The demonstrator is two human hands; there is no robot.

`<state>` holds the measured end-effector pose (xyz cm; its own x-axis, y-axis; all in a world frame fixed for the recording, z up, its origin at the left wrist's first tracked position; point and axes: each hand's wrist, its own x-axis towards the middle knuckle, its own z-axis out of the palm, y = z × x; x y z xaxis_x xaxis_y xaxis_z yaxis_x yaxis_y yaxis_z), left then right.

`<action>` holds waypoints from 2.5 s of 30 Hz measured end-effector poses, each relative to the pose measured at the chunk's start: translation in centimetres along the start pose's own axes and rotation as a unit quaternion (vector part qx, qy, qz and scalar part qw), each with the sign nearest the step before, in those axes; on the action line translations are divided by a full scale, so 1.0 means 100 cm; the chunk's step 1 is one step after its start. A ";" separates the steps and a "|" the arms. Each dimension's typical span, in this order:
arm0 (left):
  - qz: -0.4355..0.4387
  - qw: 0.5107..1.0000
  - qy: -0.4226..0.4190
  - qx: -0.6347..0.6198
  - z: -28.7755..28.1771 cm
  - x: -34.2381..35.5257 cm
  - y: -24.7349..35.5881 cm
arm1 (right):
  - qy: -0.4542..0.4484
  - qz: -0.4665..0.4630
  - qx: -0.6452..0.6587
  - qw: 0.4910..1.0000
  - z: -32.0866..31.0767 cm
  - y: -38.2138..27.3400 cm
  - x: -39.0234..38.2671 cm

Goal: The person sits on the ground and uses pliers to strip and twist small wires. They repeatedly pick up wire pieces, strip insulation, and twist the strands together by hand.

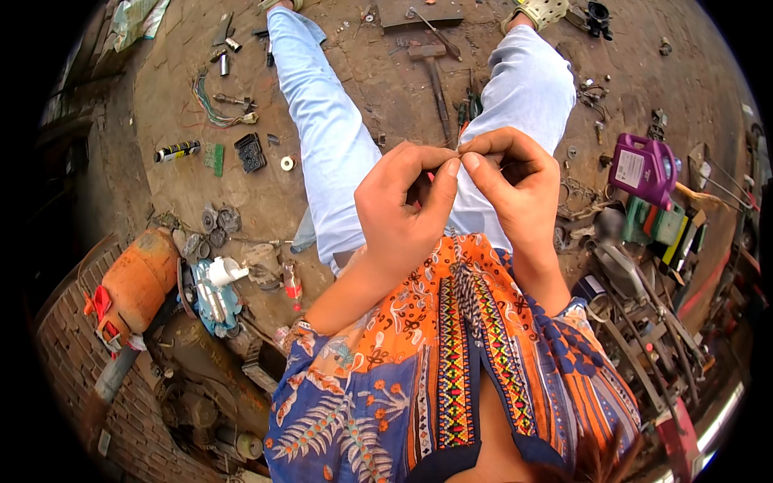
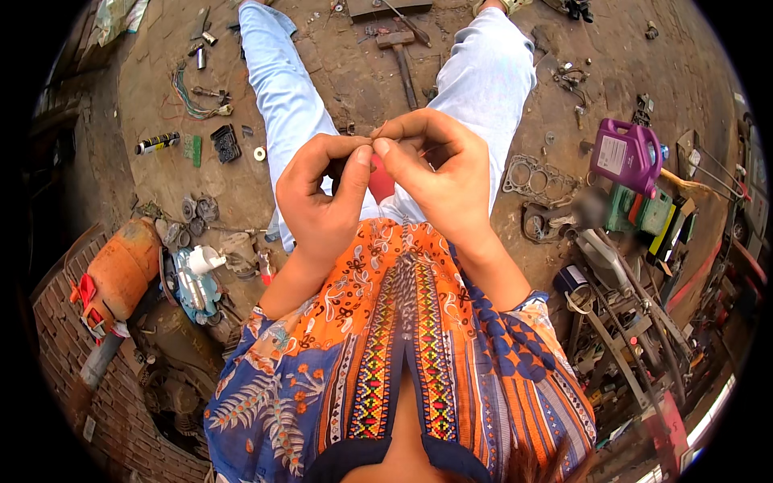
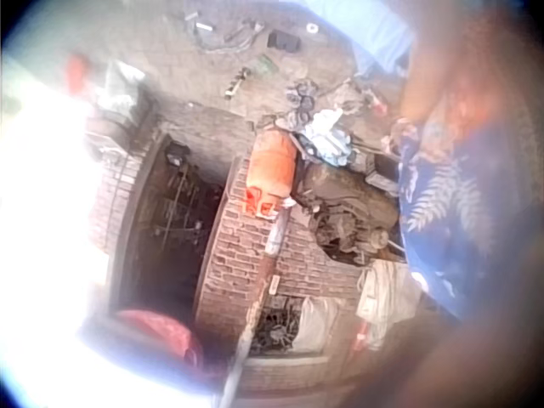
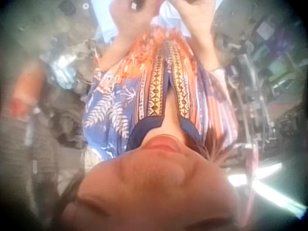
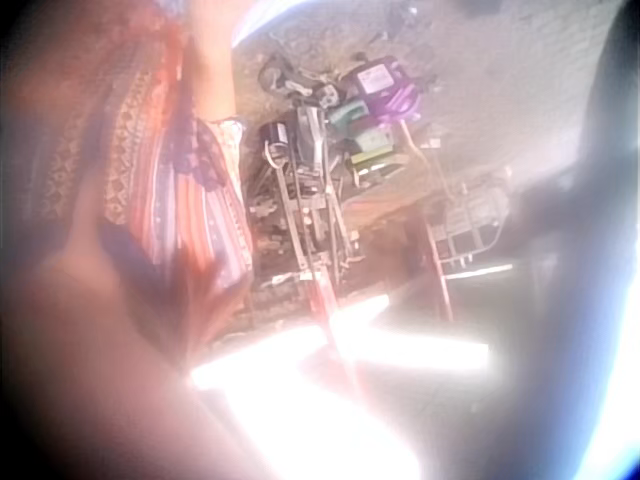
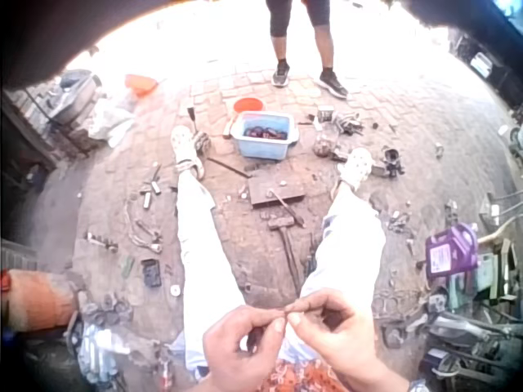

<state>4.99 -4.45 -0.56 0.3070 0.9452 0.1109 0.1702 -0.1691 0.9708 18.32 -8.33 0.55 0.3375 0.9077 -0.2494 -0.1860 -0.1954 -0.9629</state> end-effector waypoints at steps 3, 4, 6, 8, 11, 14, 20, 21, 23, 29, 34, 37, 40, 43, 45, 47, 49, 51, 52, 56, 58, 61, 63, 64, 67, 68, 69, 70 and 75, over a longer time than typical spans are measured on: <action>0.062 0.996 0.025 0.061 0.004 0.002 0.006 | -0.001 -0.012 -0.007 1.000 -0.001 0.000 0.000; 0.077 0.994 0.032 0.073 0.005 0.002 0.006 | 0.001 -0.007 -0.001 1.000 -0.001 0.000 0.000; 0.098 0.990 0.041 0.087 0.006 0.002 0.006 | 0.004 0.001 0.011 1.000 0.001 -0.002 -0.001; 0.111 0.988 0.047 0.092 0.007 0.001 0.005 | 0.006 0.000 0.016 1.000 0.002 -0.001 -0.001; 0.094 0.991 0.039 0.086 0.006 0.002 0.006 | 0.007 0.002 0.028 1.000 0.005 -0.001 -0.001; 0.078 0.993 0.038 0.077 0.005 0.001 0.001 | 0.012 -0.013 0.032 0.999 0.008 0.003 -0.001; 0.075 0.994 0.046 0.059 0.003 0.002 0.001 | -0.002 -0.006 0.045 0.999 0.006 0.003 -0.001; 0.080 0.993 0.047 0.072 0.002 0.002 0.002 | -0.004 -0.011 0.040 0.999 0.006 0.003 -0.001; 0.090 0.990 0.048 0.096 0.003 0.003 0.002 | -0.004 -0.022 0.015 1.000 0.004 0.003 0.000; 0.147 0.977 0.053 0.149 0.004 0.003 -0.001 | 0.006 -0.043 -0.032 0.999 0.003 0.004 0.002; 0.167 0.972 0.052 0.156 0.003 0.003 -0.006 | 0.004 -0.031 -0.039 0.999 0.001 0.004 0.003; 0.173 0.972 0.051 0.149 0.005 0.003 -0.007 | 0.010 -0.025 -0.020 0.999 0.002 0.004 0.003; 0.151 0.976 0.043 0.148 0.003 0.002 -0.004 | 0.008 -0.024 -0.022 0.999 0.002 0.003 0.003; 0.147 0.977 0.042 0.150 0.003 0.003 -0.004 | 0.000 -0.024 -0.038 0.999 0.001 0.001 0.004; 0.156 0.974 0.045 0.155 0.003 0.003 -0.006 | -0.010 -0.019 -0.047 0.999 -0.001 0.001 0.005; 0.169 0.971 0.046 0.163 0.004 0.003 -0.009 | -0.007 -0.027 -0.053 0.998 -0.002 0.004 0.006; 0.187 0.966 0.045 0.170 0.005 0.004 -0.011 | -0.002 -0.029 -0.054 0.998 -0.002 0.007 0.007; 0.196 0.964 0.044 0.175 0.006 0.005 -0.011 | 0.005 -0.026 -0.051 0.998 -0.002 0.009 0.006; 0.197 0.963 0.043 0.176 0.006 0.005 -0.011 | 0.007 -0.025 -0.053 0.998 -0.001 0.008 0.006; 0.179 0.968 0.047 0.169 0.007 0.003 -0.011 | 0.011 -0.020 -0.055 0.998 0.000 0.004 0.006; 0.153 0.974 0.037 0.162 0.005 0.005 -0.007 | 0.008 -0.026 -0.054 0.998 0.000 0.003 0.006; 0.076 0.993 -0.005 0.093 -0.001 0.006 -0.004 | -0.008 -0.036 -0.052 0.998 -0.003 0.005 0.008; -0.039 0.998 -0.039 -0.022 -0.005 0.007 0.000 | -0.026 -0.030 -0.050 0.998 -0.005 0.005 0.008; -0.121 0.986 -0.054 -0.105 -0.007 0.007 0.005 | -0.024 -0.025 -0.039 0.999 -0.005 0.004 0.007; -0.216 0.950 -0.079 -0.212 -0.010 0.008 0.006 | -0.026 -0.011 -0.015 0.999 -0.002 -0.002 0.006; -0.224 0.945 -0.084 -0.224 -0.011 0.008 0.005 | -0.030 -0.007 -0.013 0.999 -0.002 -0.002 0.006; -0.218 0.947 -0.083 -0.222 -0.011 0.008 0.005 | -0.035 -0.003 -0.010 0.999 -0.003 -0.002 0.006; -0.212 0.949 -0.082 -0.219 -0.011 0.008 0.005 | -0.035 -0.006 -0.012 0.999 -0.003 -0.002 0.006; -0.196 0.960 -0.091 -0.177 -0.008 0.005 0.006 | -0.043 -0.015 -0.039 0.998 -0.008 0.001 0.005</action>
<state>4.45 -3.83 0.23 0.4474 0.8473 -0.2862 -0.0124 0.3258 0.9454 19.18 -8.15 0.28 0.2601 0.9415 -0.2144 -0.1030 -0.1937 -0.9756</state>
